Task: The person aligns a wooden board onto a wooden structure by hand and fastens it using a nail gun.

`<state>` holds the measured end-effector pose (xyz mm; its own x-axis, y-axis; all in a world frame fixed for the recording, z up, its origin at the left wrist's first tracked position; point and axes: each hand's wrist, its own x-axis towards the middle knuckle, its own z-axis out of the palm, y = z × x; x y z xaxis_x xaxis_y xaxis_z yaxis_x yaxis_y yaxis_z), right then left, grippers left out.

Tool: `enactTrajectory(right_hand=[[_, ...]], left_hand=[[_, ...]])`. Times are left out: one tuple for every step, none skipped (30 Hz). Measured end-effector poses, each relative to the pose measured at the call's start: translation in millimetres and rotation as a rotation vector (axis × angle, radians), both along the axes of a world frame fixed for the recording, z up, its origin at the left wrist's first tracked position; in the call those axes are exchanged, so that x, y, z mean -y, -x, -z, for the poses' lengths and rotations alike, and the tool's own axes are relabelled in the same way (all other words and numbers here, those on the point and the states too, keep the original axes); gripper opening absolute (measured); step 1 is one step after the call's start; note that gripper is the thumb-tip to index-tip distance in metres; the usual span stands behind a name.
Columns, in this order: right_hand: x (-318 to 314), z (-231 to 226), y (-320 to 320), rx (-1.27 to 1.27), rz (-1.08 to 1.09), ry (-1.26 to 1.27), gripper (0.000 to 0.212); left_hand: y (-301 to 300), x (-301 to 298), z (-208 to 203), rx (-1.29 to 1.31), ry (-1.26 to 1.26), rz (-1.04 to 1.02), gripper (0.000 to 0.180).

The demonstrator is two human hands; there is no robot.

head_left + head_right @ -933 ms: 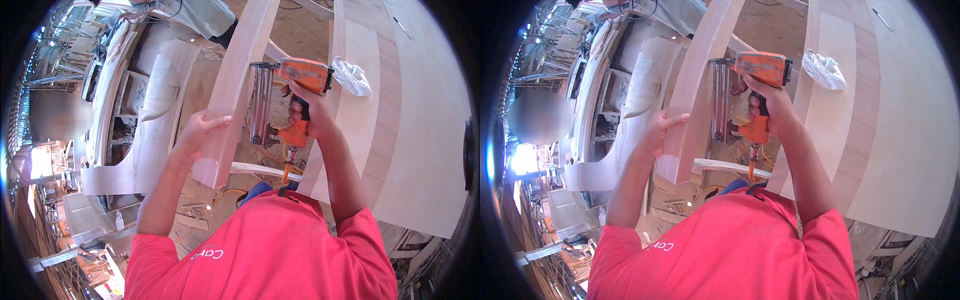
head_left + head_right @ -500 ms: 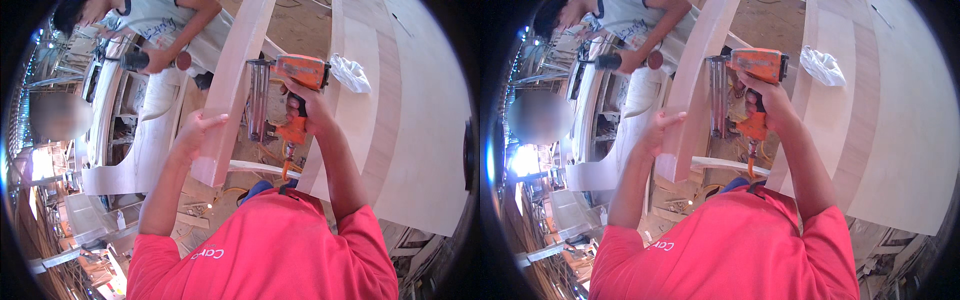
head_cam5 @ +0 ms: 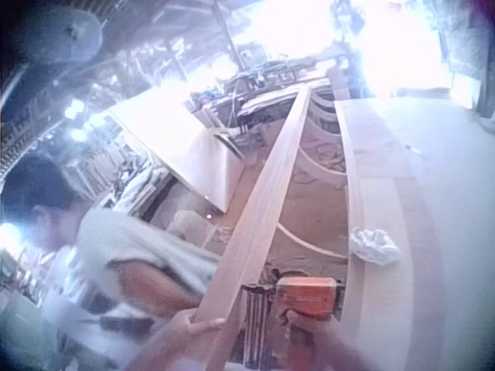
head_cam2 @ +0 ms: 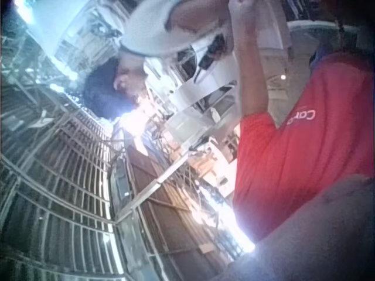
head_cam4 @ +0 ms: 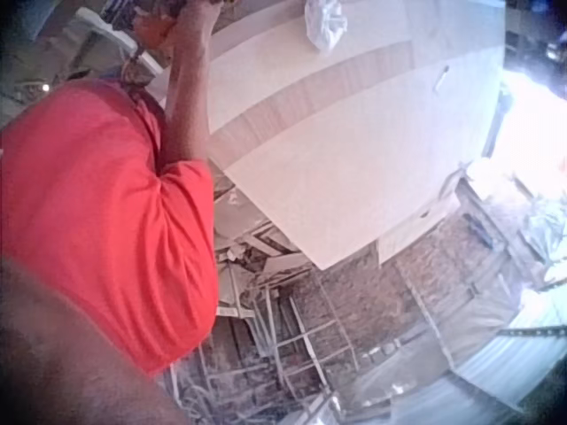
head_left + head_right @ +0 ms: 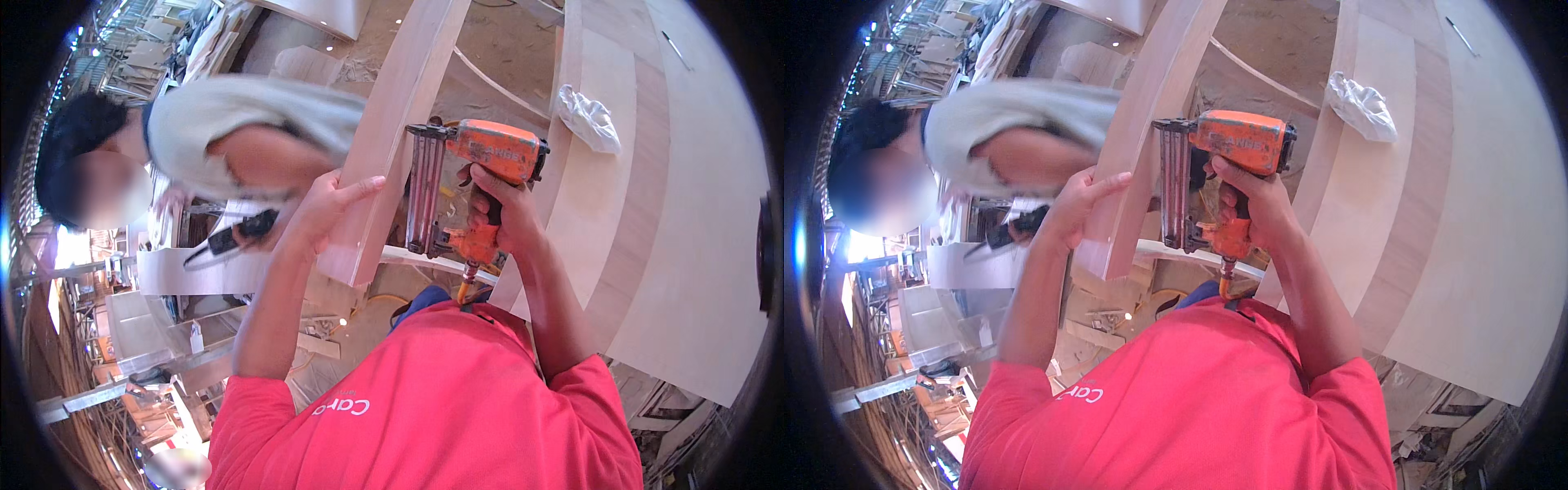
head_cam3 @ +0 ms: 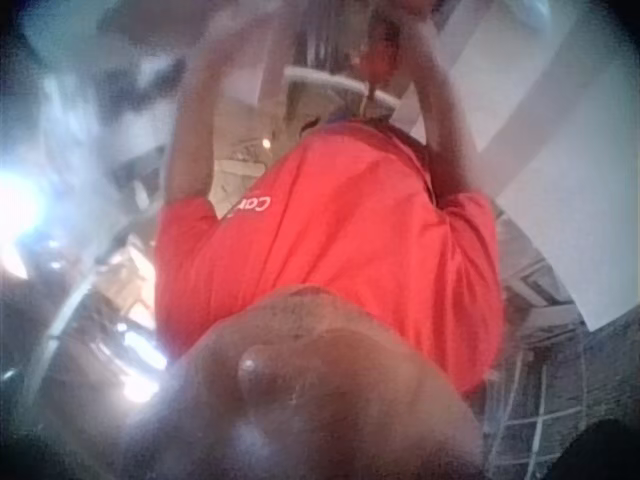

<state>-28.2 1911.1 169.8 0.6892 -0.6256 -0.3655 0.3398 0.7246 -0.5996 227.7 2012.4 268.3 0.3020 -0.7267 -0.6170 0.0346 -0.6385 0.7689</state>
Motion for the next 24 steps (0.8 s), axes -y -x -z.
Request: enactTrajectory(right_hand=[[-1.0, 0.0, 0.0, 0.012, 0.002, 0.008, 0.028], [-1.7, 0.1, -0.1, 0.025, 0.003, 0.016, 0.028], [-2.1, 0.1, -0.1, 0.024, 0.0, 0.014, 0.028], [-3.4, 0.0, 0.2, 0.018, 0.006, 0.01, 0.028], [-4.6, 0.2, 0.3, 0.012, 0.012, 0.007, 0.028], [-5.5, 0.6, 0.2, 0.011, 0.009, 0.005, 0.028], [-6.0, 1.6, 0.4, 0.014, 0.007, 0.013, 0.028], [-6.5, 2.4, 0.7, 0.018, 0.006, 0.021, 0.028], [-8.0, 2.2, -0.2, 0.015, 0.005, 0.019, 0.028], [-10.0, 1.5, -2.3, -0.008, 0.036, 0.037, 0.03], [-11.3, 1.2, -3.0, -0.032, 0.067, 0.056, 0.032], [-10.8, 1.0, -1.8, -0.034, 0.068, 0.054, 0.032], [-10.4, -0.5, -1.2, -0.043, 0.05, 0.049, 0.031], [-9.8, -1.6, -0.4, -0.052, 0.033, 0.045, 0.031], [-8.9, -1.9, 0.6, -0.051, 0.03, 0.044, 0.031], [-7.3, 0.9, 0.9, -0.031, 0.021, 0.047, 0.029], [-6.8, 3.2, 0.5, -0.01, 0.011, 0.049, 0.028], [-7.6, 5.6, -0.8, -0.014, 0.007, 0.045, 0.028], [-8.5, 6.3, -0.6, -0.029, 0.016, 0.047, 0.028], [-9.7, 6.8, -0.4, -0.045, 0.023, 0.049, 0.028], [-11.1, 7.0, -0.1, -0.046, 0.02, 0.048, 0.028], [-11.4, 6.5, -0.2, -0.025, 0.033, 0.041, 0.028], [-12.0, 6.4, -0.4, -0.004, 0.045, 0.033, 0.028], [-13.2, 7.3, 0.8, -0.003, 0.036, 0.032, 0.028]], left_hand=[[3.9, -1.1, -2.9, 0.018, -0.002, -0.013, 0.049], [2.4, -2.3, -1.3, 0.018, -0.004, -0.017, 0.049], [-0.8, -3.2, 1.4, -0.011, 0.021, -0.003, 0.049], [-2.3, -4.4, 2.8, -0.042, 0.045, 0.011, 0.048], [-2.3, -5.4, 3.4, -0.043, 0.042, 0.007, 0.048], [-1.3, -6.0, 3.4, -0.022, 0.064, -0.002, 0.047], [-0.1, -5.9, 3.9, -0.002, 0.086, -0.009, 0.046], [1.2, -6.0, 4.4, -0.004, 0.084, -0.01, 0.046], [2.4, -5.8, 4.7, 0.005, 0.107, -0.017, 0.045], [3.3, -5.7, 4.7, 0.015, 0.13, -0.025, 0.045], [3.7, -5.0, 4.0, 0.013, 0.128, -0.024, 0.045], [3.8, -3.6, 3.2, -0.001, 0.121, -0.024, 0.049], [3.3, -4.5, 1.5, -0.011, 0.114, -0.029, 0.053], [2.6, -4.9, 0.4, -0.01, 0.113, -0.033, 0.053], [1.8, -4.8, -0.8, 0.004, 0.106, -0.024, 0.053], [0.1, -4.6, 1.9, 0.014, 0.095, -0.014, 0.054], [-0.8, -5.3, 4.2, 0.01, 0.091, -0.018, 0.054], [-1.6, -6.4, 6.2, 0.002, 0.099, -0.021, 0.054], [-1.0, -6.7, 6.0, -0.004, 0.112, -0.021, 0.054], [-0.9, -6.7, 5.8, -0.005, 0.111, -0.023, 0.054], [-1.3, -6.9, 5.8, 0.007, 0.095, -0.018, 0.054], [-1.9, -7.2, 5.1, 0.02, 0.081, -0.018, 0.054], [-3.2, -8.1, 4.9, 0.022, 0.081, -0.026, 0.054], [-5.3, -9.8, 4.9, 0.056, 0.079, -0.005, 0.051]])
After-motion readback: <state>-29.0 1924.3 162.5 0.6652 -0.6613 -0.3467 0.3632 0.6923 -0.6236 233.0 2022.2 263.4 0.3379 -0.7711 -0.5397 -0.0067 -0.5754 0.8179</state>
